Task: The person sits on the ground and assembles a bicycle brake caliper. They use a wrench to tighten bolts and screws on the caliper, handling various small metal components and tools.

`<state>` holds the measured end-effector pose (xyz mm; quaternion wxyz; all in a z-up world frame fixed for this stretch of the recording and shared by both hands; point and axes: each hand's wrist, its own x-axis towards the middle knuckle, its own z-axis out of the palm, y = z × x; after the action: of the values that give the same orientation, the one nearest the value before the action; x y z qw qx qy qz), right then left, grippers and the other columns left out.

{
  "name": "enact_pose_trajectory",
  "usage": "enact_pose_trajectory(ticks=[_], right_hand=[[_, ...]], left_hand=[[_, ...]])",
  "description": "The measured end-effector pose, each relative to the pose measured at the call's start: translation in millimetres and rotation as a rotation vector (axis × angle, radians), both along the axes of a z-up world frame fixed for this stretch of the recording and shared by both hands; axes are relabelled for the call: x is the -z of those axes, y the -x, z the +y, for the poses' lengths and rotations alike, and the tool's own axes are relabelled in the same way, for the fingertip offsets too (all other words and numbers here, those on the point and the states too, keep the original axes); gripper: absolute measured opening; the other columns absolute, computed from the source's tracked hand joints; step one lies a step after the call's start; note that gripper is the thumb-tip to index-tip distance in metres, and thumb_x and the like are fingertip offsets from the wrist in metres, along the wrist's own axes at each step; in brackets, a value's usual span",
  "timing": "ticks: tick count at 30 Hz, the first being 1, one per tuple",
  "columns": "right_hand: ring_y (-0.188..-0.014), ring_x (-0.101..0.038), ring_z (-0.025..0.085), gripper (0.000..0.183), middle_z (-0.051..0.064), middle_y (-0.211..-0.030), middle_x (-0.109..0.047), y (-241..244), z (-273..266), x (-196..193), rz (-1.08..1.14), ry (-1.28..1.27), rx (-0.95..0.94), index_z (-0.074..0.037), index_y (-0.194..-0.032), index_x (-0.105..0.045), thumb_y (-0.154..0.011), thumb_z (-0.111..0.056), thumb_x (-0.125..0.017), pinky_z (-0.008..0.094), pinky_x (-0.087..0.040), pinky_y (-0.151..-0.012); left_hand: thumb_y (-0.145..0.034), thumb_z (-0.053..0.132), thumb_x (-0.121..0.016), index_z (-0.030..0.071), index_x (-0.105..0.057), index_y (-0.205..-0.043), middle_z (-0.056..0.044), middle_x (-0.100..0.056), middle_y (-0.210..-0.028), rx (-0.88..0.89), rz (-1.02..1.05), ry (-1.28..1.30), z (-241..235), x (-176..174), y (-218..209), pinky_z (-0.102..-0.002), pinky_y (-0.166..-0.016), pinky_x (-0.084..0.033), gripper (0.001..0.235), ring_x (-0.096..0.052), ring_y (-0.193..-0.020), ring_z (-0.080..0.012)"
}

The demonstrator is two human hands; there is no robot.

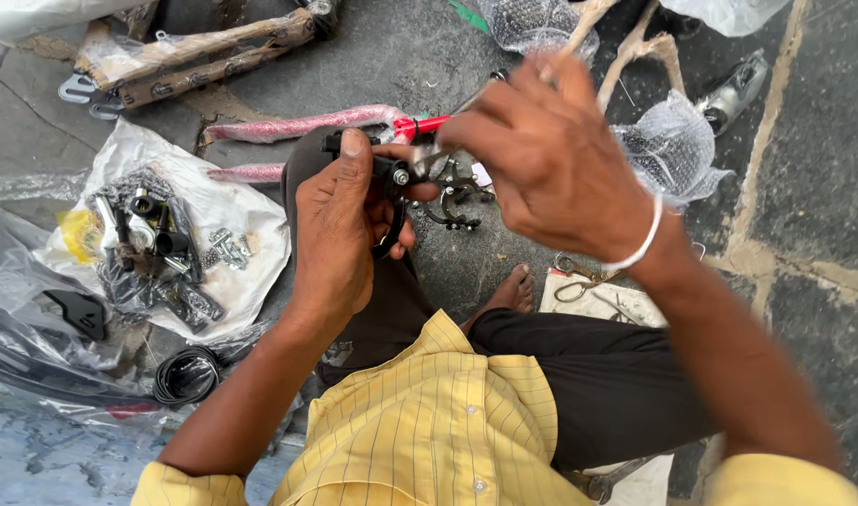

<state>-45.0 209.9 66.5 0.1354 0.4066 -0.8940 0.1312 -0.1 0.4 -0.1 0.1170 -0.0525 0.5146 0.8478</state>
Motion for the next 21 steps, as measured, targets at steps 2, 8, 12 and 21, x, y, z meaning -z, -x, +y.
enact_pose_trajectory(ticks=[2, 8, 12, 21], right_hand=[[-0.098, -0.064, 0.02, 0.025, 0.004, -0.09, -0.069, 9.6, -2.3, -12.2, 0.212, -0.184, -0.113, -0.017, -0.103, -0.077, -0.09, 0.002, -0.068, 0.054, -0.032, -0.114], [-0.112, -0.062, 0.024, 0.023, 0.007, -0.099, -0.069, 26.5, -6.7, -16.8, 0.249, -0.263, -0.275, -0.019, -0.109, -0.078, -0.088, -0.01, -0.074, 0.055, -0.028, -0.121], [-0.103, -0.064, 0.024, 0.021, 0.006, -0.092, -0.068, 23.1, -12.4, -9.9, 0.152, -0.277, -0.224, -0.016, -0.104, -0.078, -0.085, -0.009, -0.07, 0.057, -0.032, -0.117], [-0.079, -0.056, 0.024, 0.016, 0.008, -0.083, -0.062, 8.3, -7.5, -14.1, -0.358, -0.065, 0.001, -0.009, -0.105, -0.073, -0.104, -0.016, -0.058, 0.049, -0.044, -0.084]], left_hand=[[-0.106, 0.052, -0.044, -0.002, -0.07, -0.116, -0.016, -0.075, -0.086, -0.001, -0.004, -0.005, 1.6, 0.1, -0.3, -0.022, -0.045, -0.044, 0.061, -0.059, -0.053, -0.0093], [-0.108, 0.05, -0.044, -0.002, -0.068, -0.111, -0.018, -0.075, -0.087, -0.007, -0.012, -0.011, 5.9, -0.8, -1.6, -0.022, -0.044, -0.042, 0.058, -0.058, -0.053, -0.0093], [-0.106, 0.05, -0.045, -0.002, -0.067, -0.114, -0.018, -0.075, -0.087, -0.014, -0.004, -0.001, 5.3, 0.5, -3.7, -0.023, -0.045, -0.043, 0.057, -0.059, -0.054, -0.0102], [-0.106, 0.051, -0.047, -0.004, -0.069, -0.115, -0.018, -0.074, -0.086, -0.043, 0.012, 0.032, -0.3, 1.7, -4.1, -0.023, -0.047, -0.045, 0.059, -0.062, -0.057, -0.012]])
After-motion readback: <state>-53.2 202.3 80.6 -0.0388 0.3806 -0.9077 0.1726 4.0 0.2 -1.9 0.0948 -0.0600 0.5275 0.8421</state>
